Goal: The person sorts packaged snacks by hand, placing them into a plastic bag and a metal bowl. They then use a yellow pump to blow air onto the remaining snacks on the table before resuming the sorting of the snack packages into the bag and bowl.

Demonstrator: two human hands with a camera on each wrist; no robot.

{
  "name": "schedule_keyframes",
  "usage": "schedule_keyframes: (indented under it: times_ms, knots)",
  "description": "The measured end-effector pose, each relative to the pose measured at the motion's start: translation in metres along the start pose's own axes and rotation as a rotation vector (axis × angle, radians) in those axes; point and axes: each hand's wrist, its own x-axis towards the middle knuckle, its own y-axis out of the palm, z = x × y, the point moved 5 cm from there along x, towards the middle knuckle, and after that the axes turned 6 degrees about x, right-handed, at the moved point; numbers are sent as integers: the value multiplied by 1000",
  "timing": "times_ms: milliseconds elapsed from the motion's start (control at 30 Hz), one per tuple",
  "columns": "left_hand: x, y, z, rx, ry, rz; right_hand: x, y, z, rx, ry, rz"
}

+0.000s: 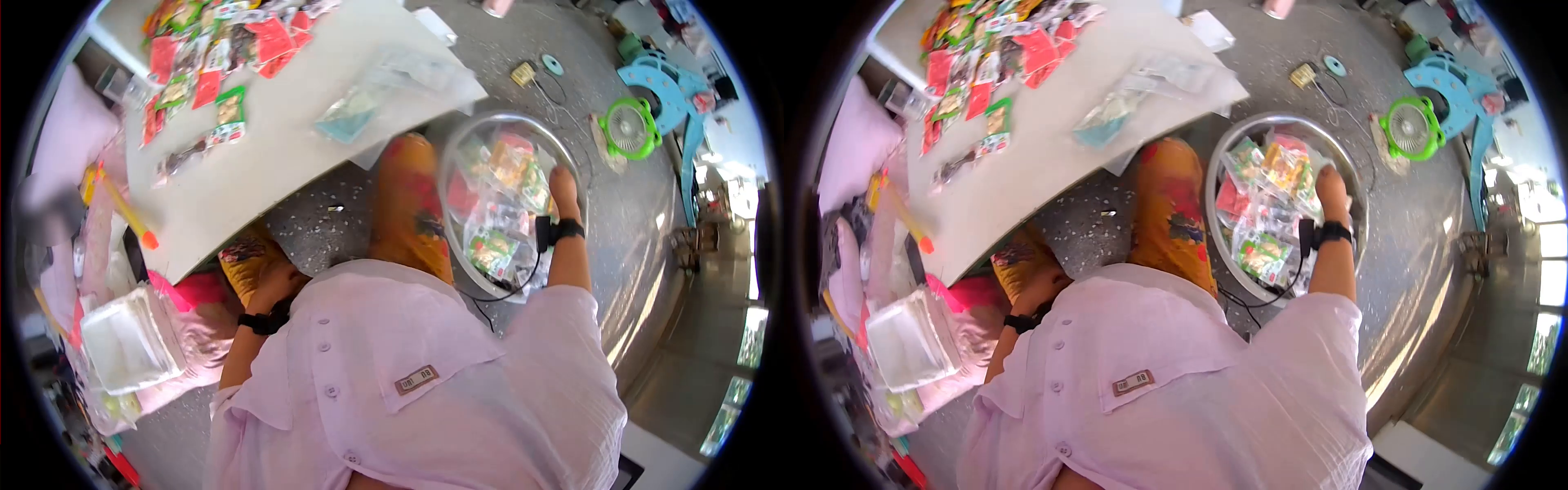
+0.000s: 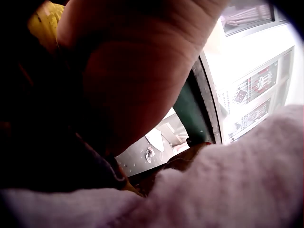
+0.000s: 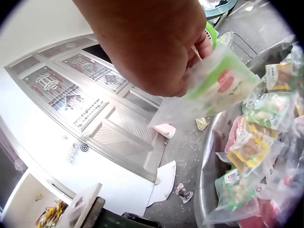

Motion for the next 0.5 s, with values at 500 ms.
schedule_keyframes:
  times_ms: [500]
  knots:
    - [-61, -104, 22, -677, -205, -477, -8, 1, 251, 859, -214, -82]
